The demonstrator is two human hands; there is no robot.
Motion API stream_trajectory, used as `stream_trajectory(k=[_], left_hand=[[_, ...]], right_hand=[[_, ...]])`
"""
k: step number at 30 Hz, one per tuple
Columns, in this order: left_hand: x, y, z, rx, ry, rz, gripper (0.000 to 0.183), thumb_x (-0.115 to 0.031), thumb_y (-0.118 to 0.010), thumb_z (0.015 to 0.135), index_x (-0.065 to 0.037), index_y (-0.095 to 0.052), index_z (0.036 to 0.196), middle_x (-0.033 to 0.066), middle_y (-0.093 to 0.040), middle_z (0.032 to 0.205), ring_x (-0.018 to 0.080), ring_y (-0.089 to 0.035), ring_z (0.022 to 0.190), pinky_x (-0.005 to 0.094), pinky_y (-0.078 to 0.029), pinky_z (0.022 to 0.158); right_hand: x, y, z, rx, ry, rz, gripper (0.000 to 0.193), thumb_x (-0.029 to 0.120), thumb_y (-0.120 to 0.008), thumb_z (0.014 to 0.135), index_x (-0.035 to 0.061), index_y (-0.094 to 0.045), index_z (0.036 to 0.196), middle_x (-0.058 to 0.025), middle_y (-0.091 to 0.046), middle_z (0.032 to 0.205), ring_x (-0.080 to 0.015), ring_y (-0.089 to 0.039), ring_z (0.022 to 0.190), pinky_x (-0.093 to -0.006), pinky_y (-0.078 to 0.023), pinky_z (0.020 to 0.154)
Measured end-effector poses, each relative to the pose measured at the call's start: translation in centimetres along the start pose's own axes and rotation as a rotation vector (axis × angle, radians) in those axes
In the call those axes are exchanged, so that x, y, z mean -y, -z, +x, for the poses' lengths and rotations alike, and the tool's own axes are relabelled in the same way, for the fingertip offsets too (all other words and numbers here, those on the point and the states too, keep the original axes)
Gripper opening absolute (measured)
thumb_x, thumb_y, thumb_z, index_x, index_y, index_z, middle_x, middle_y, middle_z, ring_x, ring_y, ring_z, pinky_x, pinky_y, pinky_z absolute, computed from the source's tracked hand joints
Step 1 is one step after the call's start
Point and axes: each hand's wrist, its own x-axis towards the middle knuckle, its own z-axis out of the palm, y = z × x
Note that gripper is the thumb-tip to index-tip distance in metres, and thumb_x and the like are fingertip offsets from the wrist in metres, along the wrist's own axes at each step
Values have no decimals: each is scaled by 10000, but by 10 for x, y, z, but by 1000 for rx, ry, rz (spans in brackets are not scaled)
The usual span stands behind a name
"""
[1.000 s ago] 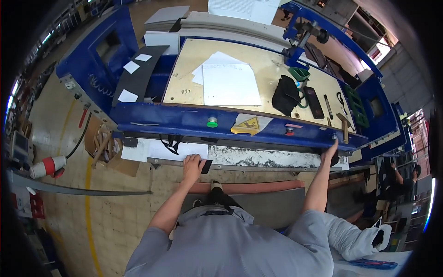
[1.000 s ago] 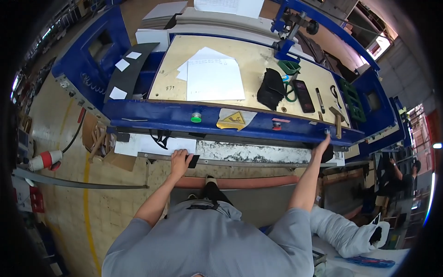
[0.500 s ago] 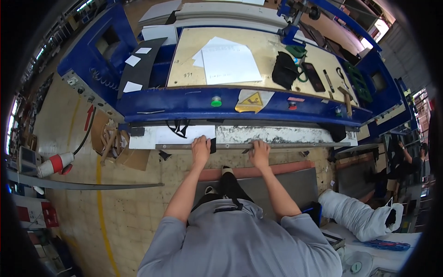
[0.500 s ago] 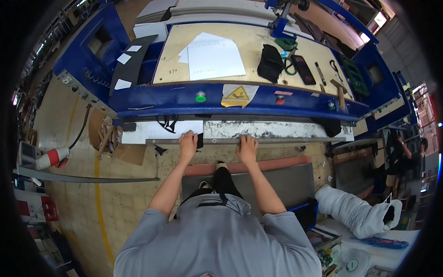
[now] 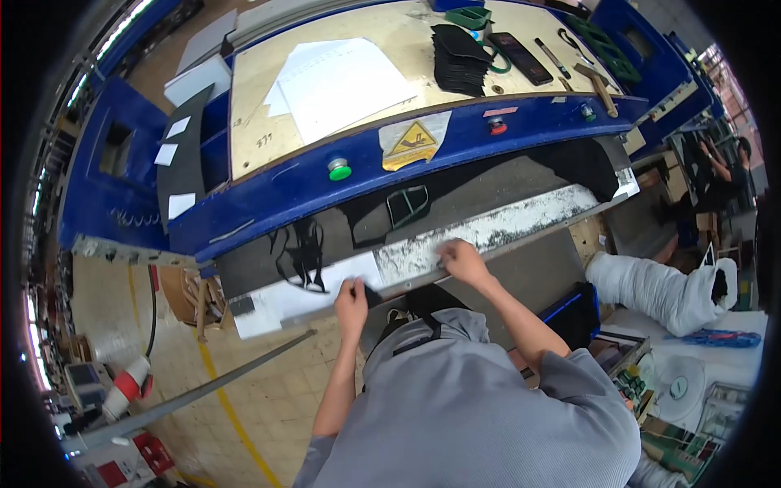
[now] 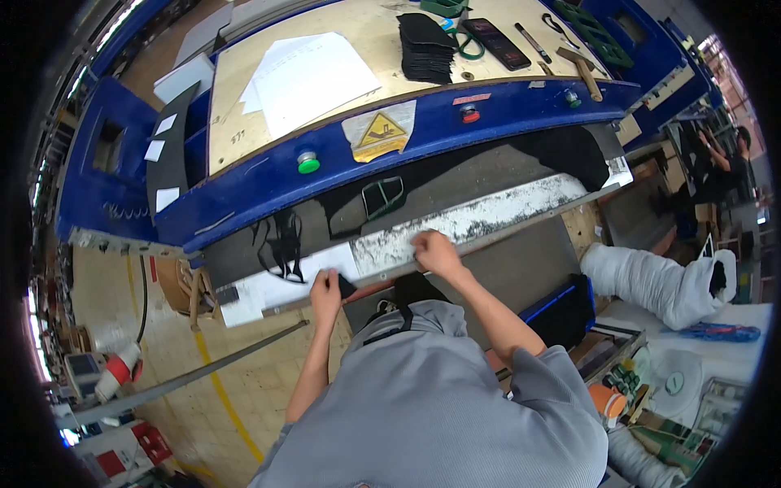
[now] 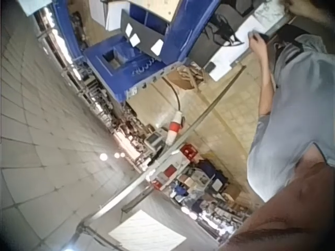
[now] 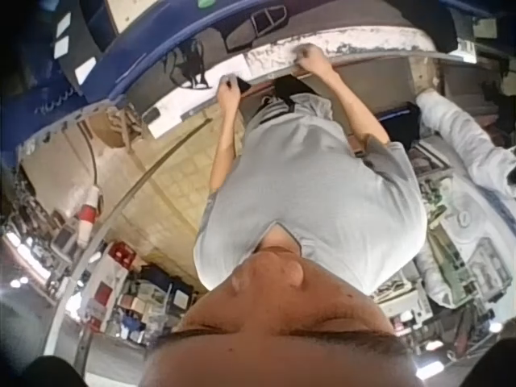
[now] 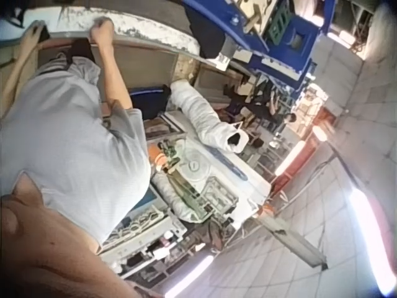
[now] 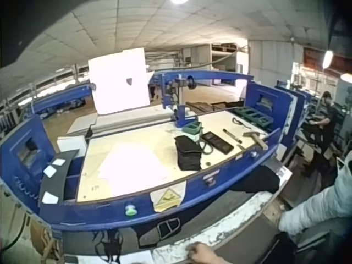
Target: Cutting shoe components from a large sheet of material using a template and a hydraulic clicker press.
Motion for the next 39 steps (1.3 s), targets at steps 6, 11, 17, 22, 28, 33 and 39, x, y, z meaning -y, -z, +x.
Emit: stream_trajectory(k=[6, 11, 17, 22, 28, 33, 39], left_hand=[[3, 21, -27, 127, 584, -855, 265, -319, -554, 1047, -109, -561, 885, -19, -574, 751, 103, -553, 667, 282, -435, 575], [1, 25, -32, 145, 673, -1084, 212, -196, -646, 994, -68, -560, 1140, 54, -663, 1006, 182, -655, 827, 293, -531, 695], [-28, -2, -1, 277, 410, -754, 215, -138, -628, 993, 1, -574, 1147, 101, -704, 1002, 211, -718, 848, 294, -554, 727], [-16, -41, 22, 185, 89, -549, 212, -195, -610, 1016, 2, -552, 1068, 111, -699, 891, 154, -700, 724, 253, -516, 576], [-22, -50, 27, -27, 141, -625, 166, -189, -594, 1022, -37, -528, 1038, 104, -688, 850, 141, -657, 615, 235, -454, 487], [-22, -30, 9, 31, 127, -612, 135, -171, -571, 1035, -45, -524, 1018, 101, -688, 840, 138, -651, 609, 241, -462, 527], [-36, -21, -7, 56, 176, -267, 169, -117, -598, 989, 1, -514, 1077, 183, -693, 862, 264, -704, 682, 361, -521, 602]], right_hand=[[53, -19, 61, 296, -544, 643, 549, 297, -615, 940, -88, -495, 1312, -210, -684, 983, -238, -723, 636, -313, -579, 517], [64, -18, 46, 515, -752, 474, 644, 414, -586, 973, -107, -455, 1327, -206, -614, 1150, -228, -699, 601, -306, -598, 523], [51, -13, 24, 364, -874, 729, 592, 430, -581, 976, -103, -519, 1228, -164, -587, 1058, -302, -718, 670, -332, -627, 568], [48, -36, 51, 445, -1034, 707, 534, 384, -539, 988, -126, -567, 1143, -233, -616, 1102, -389, -725, 738, -414, -641, 603], [41, -62, 22, 301, -917, 720, 540, 460, -441, 1041, -43, -599, 1158, -126, -627, 809, -217, -636, 570, -350, -571, 479], [29, -47, 25, 339, -926, 736, 374, 380, -494, 1036, 30, -626, 1021, -66, -575, 783, -151, -537, 527, -312, -522, 470], [26, -36, 42, 515, -894, 670, 281, 259, -553, 977, -1, -603, 1072, -116, -600, 969, -229, -661, 649, -350, -595, 575]])
